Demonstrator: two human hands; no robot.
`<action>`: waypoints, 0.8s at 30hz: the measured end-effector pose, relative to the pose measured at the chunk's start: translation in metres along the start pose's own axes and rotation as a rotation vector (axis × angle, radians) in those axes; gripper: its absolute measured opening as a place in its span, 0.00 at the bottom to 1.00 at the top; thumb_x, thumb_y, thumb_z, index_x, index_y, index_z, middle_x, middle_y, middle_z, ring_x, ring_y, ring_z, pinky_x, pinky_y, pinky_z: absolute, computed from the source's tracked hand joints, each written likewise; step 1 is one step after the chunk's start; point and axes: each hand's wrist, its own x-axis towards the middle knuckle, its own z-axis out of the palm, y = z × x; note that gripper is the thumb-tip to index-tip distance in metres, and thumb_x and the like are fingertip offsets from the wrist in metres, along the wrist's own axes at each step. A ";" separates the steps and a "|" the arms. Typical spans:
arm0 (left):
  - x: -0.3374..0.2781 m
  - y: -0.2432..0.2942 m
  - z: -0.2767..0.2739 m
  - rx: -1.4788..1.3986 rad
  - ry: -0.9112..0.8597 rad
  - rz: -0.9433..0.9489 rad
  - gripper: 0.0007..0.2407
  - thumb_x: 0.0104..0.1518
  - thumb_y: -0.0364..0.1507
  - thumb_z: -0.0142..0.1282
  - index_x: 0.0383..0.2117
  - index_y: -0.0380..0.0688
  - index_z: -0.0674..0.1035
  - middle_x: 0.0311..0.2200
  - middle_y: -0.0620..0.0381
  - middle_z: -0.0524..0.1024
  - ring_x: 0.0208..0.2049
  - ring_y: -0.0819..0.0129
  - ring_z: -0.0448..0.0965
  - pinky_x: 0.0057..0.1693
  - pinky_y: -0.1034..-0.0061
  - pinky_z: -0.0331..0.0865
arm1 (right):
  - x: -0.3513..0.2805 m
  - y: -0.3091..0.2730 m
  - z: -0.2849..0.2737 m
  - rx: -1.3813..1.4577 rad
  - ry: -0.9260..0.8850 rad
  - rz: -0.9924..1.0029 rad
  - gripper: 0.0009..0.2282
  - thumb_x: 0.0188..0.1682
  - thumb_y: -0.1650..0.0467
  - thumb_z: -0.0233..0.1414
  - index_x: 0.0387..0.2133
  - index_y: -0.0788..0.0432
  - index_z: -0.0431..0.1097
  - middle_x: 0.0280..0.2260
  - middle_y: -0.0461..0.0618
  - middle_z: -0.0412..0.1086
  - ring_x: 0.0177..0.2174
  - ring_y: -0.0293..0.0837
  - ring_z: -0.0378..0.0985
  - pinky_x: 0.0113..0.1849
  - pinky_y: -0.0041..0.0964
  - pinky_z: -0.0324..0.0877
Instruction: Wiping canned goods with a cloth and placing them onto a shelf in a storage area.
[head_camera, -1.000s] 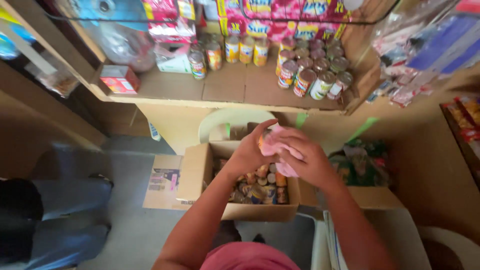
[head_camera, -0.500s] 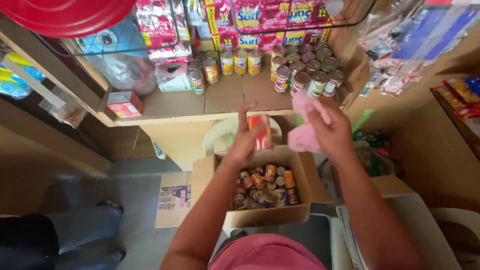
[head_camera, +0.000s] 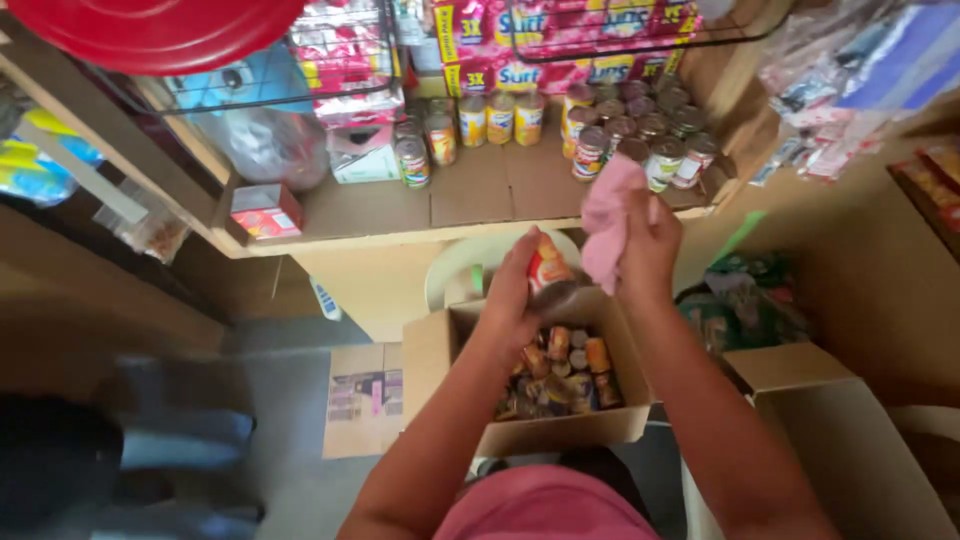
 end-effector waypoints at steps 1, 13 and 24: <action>-0.011 -0.002 0.002 -0.007 0.017 -0.005 0.10 0.71 0.39 0.52 0.43 0.47 0.74 0.35 0.56 0.74 0.37 0.63 0.75 0.46 0.65 0.73 | -0.003 -0.013 -0.001 0.006 -0.013 0.013 0.08 0.50 0.71 0.57 0.39 0.63 0.72 0.36 0.58 0.74 0.36 0.54 0.78 0.40 0.42 0.73; -0.015 0.035 0.044 0.366 0.290 0.011 0.28 0.51 0.36 0.62 0.58 0.51 0.61 0.44 0.48 0.76 0.37 0.61 0.79 0.39 0.63 0.77 | -0.020 0.043 -0.010 0.417 -0.118 0.960 0.10 0.55 0.68 0.56 0.41 0.65 0.75 0.32 0.55 0.73 0.32 0.47 0.73 0.34 0.47 0.69; 0.050 0.073 0.010 0.982 -0.062 0.619 0.31 0.52 0.33 0.71 0.59 0.38 0.66 0.54 0.48 0.72 0.58 0.60 0.69 0.62 0.67 0.66 | 0.021 0.084 0.053 0.618 -0.376 0.905 0.27 0.36 0.77 0.62 0.54 0.61 0.66 0.38 0.50 0.74 0.33 0.41 0.75 0.33 0.42 0.73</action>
